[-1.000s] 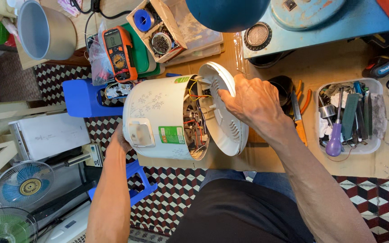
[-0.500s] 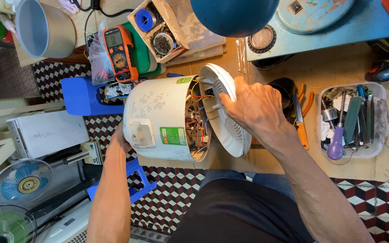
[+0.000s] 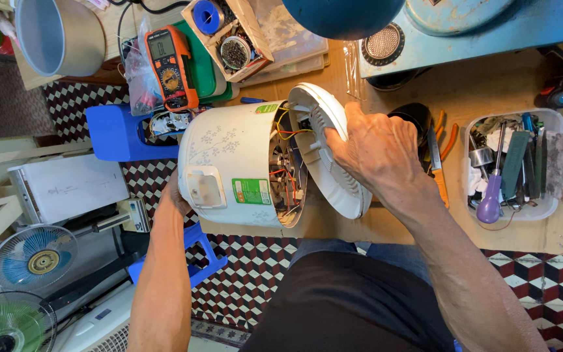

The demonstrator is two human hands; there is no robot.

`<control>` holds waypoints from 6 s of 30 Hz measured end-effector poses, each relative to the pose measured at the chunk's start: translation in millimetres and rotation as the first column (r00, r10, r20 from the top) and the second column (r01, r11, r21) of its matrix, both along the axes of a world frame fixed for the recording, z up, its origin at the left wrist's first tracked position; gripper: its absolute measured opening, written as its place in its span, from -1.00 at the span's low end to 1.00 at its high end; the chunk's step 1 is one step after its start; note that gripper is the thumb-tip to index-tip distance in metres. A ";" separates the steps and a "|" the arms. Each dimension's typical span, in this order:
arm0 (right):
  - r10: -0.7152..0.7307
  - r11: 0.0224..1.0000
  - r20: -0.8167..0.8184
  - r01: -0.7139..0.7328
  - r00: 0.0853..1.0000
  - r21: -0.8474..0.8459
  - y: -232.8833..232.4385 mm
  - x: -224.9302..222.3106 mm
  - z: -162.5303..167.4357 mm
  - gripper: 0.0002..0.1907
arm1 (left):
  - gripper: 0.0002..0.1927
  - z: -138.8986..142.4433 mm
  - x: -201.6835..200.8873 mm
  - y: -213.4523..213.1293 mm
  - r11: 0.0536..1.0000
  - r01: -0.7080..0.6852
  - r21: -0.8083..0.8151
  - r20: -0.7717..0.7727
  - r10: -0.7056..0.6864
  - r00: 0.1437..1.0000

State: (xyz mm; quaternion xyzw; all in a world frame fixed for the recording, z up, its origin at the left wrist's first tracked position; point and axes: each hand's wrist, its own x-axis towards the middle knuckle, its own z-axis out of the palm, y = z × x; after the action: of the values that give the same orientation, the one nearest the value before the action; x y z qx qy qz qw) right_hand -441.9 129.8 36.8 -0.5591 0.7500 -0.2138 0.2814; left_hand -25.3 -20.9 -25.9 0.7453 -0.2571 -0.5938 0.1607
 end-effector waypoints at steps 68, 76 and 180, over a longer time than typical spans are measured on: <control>0.080 0.905 -0.081 -0.039 0.993 0.423 -50.2 -3.7 9.7 -0.54 | -0.54 -41.4 -264.1 94.7 0.760 -0.649 -0.006 -0.488 0.564 0.666; 0.089 0.896 -0.093 -0.039 0.992 0.442 -50.3 -7.2 0.4 -0.54 | -0.63 -49.2 -274.4 82.7 0.651 -0.759 -0.012 -0.499 0.654 0.569; -0.137 0.986 0.212 0.112 0.968 0.122 -8.0 -29.7 33.3 -0.26 | -0.46 -92.5 -241.6 142.7 0.882 -0.444 0.156 -0.718 0.410 0.562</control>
State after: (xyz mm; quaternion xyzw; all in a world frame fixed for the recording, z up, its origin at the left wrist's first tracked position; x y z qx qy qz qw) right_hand -471.6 121.8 70.0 -0.4676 0.7586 -0.2502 0.3786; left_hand -267.0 121.9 -118.4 0.4794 0.0047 -0.7789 0.4043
